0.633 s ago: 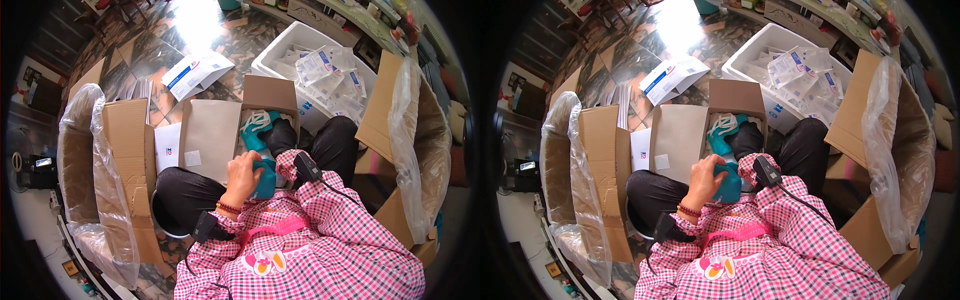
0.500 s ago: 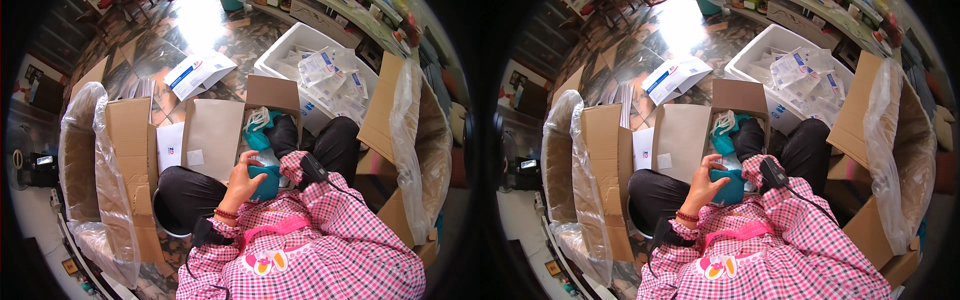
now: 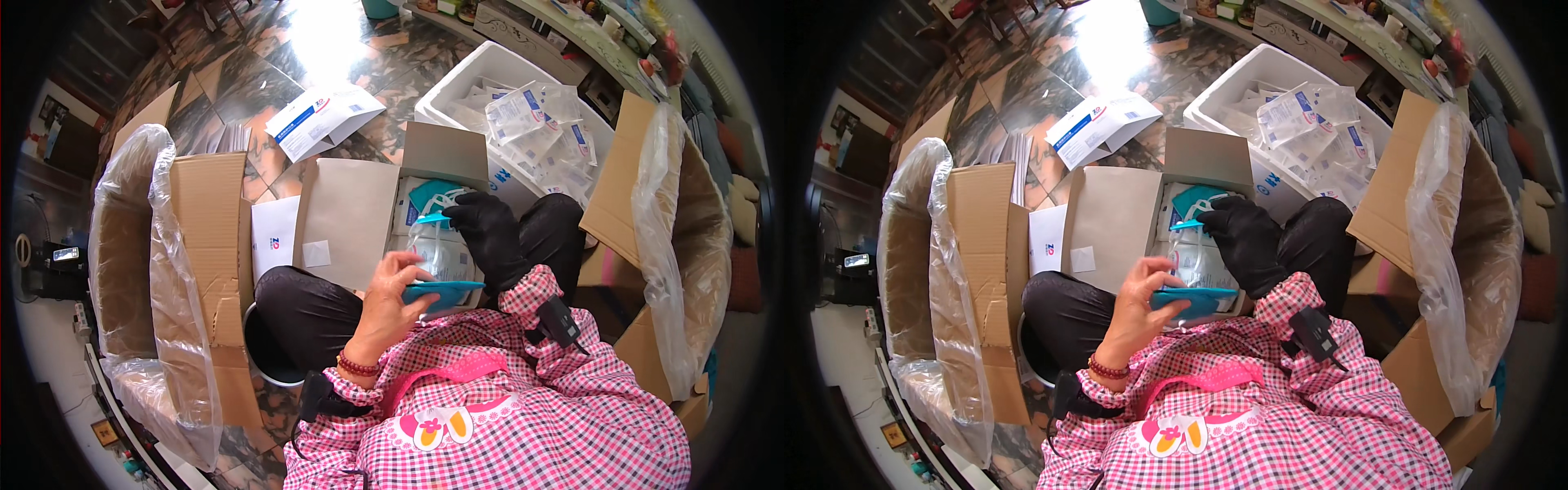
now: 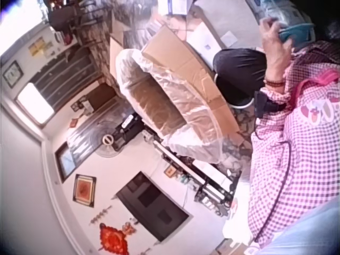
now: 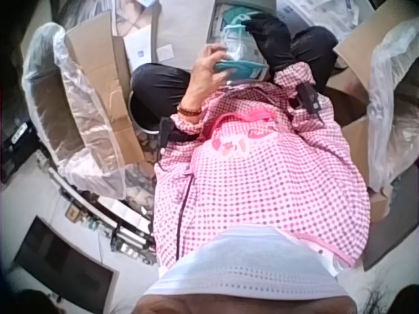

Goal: Sorting, untangling, and organizing green face masks before packing them into plastic bags and cardboard boxes.

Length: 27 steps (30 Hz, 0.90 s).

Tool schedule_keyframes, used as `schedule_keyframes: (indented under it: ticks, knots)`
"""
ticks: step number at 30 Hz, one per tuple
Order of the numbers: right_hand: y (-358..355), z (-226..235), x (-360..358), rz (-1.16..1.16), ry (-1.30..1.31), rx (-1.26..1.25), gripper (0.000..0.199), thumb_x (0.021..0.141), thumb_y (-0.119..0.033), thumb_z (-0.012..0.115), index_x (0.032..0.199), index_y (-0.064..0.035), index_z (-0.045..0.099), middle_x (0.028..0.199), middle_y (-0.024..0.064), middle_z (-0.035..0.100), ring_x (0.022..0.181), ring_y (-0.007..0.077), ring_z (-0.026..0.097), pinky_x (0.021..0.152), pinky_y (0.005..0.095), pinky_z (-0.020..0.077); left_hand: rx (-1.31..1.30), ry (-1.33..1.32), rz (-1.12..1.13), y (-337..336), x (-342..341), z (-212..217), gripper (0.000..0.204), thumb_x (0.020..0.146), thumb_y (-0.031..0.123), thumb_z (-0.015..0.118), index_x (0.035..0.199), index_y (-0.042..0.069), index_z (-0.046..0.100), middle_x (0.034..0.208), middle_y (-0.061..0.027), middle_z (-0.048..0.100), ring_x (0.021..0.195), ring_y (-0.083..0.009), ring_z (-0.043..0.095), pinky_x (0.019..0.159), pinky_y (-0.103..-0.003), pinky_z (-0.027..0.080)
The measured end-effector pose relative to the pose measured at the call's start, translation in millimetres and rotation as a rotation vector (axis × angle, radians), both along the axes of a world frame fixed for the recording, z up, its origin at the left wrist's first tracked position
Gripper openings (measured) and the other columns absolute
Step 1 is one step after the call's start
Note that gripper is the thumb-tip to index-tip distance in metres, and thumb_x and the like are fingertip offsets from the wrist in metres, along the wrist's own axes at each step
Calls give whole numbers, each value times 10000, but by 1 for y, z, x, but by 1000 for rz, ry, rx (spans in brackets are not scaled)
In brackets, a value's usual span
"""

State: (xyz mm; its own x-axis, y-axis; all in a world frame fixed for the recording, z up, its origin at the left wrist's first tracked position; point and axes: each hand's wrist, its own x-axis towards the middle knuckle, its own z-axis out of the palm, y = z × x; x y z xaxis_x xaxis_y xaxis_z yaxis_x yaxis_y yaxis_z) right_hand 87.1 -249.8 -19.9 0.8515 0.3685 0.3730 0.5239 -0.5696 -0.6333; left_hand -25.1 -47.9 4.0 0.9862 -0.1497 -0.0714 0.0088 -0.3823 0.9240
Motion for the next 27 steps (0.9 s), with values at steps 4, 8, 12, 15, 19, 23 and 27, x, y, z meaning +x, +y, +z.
schedule_keyframes:
  ticks: [4,8,12,15,19,23,27]
  knots:
    - [-2,12,-18,278,31,-85,202,818,-66,687,1012,-85,740,925,119,691,879,308,681,787,389,534,120,-225,94,0,5,-2,267,693,40,837,926,88,714,1464,-139,472,1331,-368,470,1015,-451,459]
    - [-10,13,-11,489,514,-17,193,876,-142,675,1039,-64,744,948,130,704,904,312,685,821,370,533,240,-334,168,-4,0,-12,243,700,51,833,894,63,687,1336,-140,573,1226,-368,556,952,-426,492]
    - [-17,-20,18,620,705,258,207,924,-179,642,1050,-54,748,1024,140,728,966,313,695,861,355,528,145,-213,41,-3,-2,-19,227,747,38,798,929,42,662,997,-123,658,963,-333,653,809,-391,527]
    - [2,-33,55,-17,465,-131,220,890,-281,643,1008,-142,766,1026,146,722,967,309,692,851,414,525,133,-211,7,-6,-9,-14,228,763,38,787,948,40,654,923,-119,656,858,-325,664,747,-375,534]
    - [21,-82,94,-20,-28,-218,151,859,-211,647,929,-132,755,972,98,713,850,311,703,765,423,548,160,-215,-115,-20,-12,-9,209,801,99,770,967,67,647,928,-97,652,823,-321,667,699,-380,534]
    - [44,-109,96,-88,-41,-659,122,767,-202,707,851,-115,723,899,116,681,877,350,675,787,462,527,157,-193,-138,-27,-21,-17,214,820,130,758,989,87,634,917,-84,637,839,-317,669,698,-395,536]
    - [36,-107,82,-116,-49,-661,143,739,-206,729,842,-108,716,894,131,676,886,359,671,794,465,525,87,-151,-141,-24,-27,-25,257,788,70,774,1007,84,640,991,-105,633,898,-324,667,741,-390,546]
